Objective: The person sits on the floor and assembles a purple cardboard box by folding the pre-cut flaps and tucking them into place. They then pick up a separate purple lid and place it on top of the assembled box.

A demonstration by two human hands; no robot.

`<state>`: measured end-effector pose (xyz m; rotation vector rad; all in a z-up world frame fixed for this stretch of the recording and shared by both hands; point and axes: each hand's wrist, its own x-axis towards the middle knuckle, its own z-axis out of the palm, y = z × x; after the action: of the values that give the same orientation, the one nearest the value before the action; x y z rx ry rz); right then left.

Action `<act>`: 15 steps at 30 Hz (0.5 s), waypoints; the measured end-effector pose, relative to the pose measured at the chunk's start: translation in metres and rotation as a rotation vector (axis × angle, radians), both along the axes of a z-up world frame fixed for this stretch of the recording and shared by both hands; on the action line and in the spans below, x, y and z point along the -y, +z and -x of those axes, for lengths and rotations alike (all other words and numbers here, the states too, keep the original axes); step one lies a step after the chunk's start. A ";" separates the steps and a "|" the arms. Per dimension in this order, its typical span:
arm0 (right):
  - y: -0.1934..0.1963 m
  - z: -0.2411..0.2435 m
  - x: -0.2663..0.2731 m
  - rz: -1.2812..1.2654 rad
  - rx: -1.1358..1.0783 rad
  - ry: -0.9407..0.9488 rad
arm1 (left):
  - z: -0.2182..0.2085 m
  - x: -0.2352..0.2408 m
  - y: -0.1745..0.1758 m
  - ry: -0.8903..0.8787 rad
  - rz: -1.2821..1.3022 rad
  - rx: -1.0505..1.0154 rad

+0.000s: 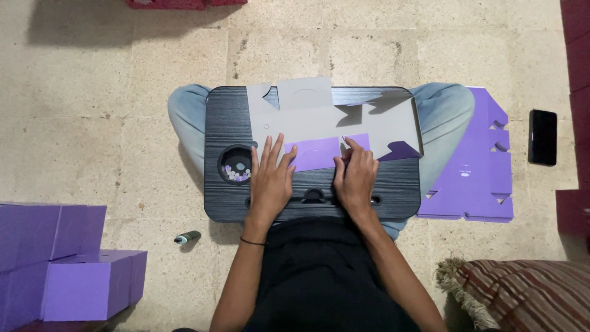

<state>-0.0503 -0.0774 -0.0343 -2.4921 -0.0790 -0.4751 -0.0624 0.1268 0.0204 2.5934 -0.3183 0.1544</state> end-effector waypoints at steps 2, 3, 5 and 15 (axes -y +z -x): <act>0.004 0.001 0.002 -0.006 0.012 -0.003 | -0.001 0.001 0.001 0.003 0.005 -0.002; 0.006 0.003 0.003 -0.037 0.061 0.000 | -0.001 0.001 0.000 0.000 0.007 0.006; 0.004 0.005 0.005 -0.070 0.111 0.003 | -0.001 0.003 0.001 -0.002 0.007 0.015; 0.022 0.006 -0.002 -0.203 0.211 0.233 | -0.004 0.046 -0.020 -0.136 -0.006 0.049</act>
<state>-0.0564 -0.0752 -0.0126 -2.1941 -0.3805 -0.6126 -0.0589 0.0803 0.0002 2.5666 -0.5121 0.1696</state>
